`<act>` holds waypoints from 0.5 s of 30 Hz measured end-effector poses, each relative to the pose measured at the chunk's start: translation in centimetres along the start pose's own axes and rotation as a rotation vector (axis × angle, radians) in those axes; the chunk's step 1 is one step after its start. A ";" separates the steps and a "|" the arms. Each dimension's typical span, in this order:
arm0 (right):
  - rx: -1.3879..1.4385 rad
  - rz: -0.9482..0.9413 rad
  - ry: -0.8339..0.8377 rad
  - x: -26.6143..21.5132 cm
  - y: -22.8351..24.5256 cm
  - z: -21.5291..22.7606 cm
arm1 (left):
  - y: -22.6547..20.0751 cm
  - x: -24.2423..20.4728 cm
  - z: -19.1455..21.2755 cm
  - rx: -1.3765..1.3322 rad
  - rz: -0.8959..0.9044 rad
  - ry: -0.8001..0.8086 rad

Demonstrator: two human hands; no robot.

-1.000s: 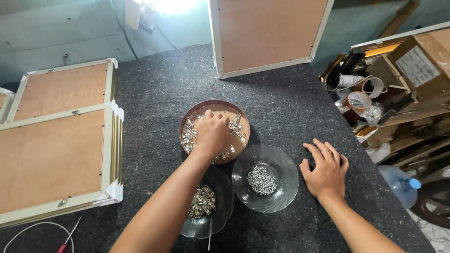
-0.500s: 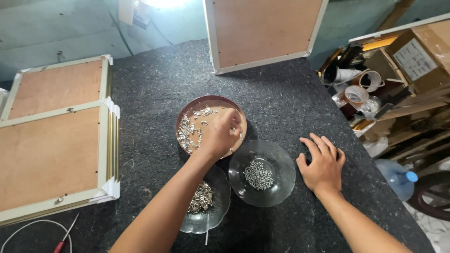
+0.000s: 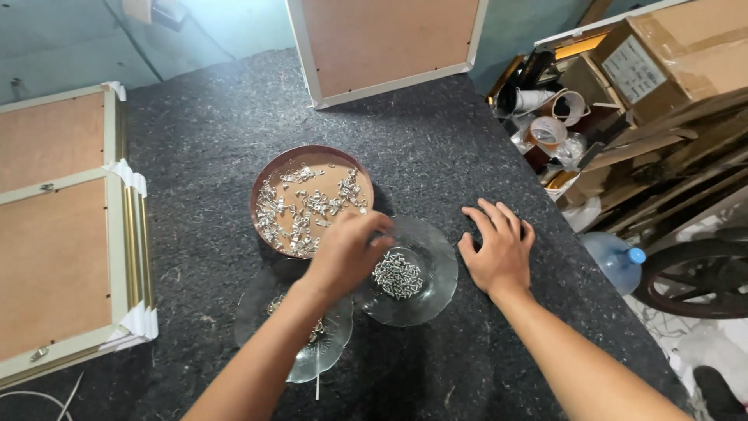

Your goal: Sorting small metal frame hardware components from a central bowl into separate glass dishes.

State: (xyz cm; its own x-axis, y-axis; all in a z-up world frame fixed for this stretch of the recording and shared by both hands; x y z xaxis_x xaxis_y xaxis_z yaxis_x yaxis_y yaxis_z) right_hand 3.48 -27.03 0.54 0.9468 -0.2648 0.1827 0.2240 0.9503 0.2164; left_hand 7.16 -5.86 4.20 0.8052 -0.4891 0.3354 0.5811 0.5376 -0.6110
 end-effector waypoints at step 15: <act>-0.096 0.015 -0.033 0.0 -0.7 -1.0 | 10.7 3.3 2.2 0.345 0.189 -0.121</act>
State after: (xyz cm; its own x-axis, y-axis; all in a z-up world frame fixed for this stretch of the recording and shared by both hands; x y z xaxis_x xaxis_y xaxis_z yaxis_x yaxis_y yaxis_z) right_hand 3.58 -27.55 -0.52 0.9424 -0.2543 0.2171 0.2326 0.9651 0.1208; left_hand 16.29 -0.20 0.34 0.8978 -0.2862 0.3348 0.4106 0.8191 -0.4007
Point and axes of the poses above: each hand's wrist, its own x-axis towards the middle knuckle, its own z-axis out of the back of the hand, y = z × x, the point moved 10 cm from there along x, towards the middle knuckle, and after that the axes turned 3 degrees about -z, right-handed, at the moved point
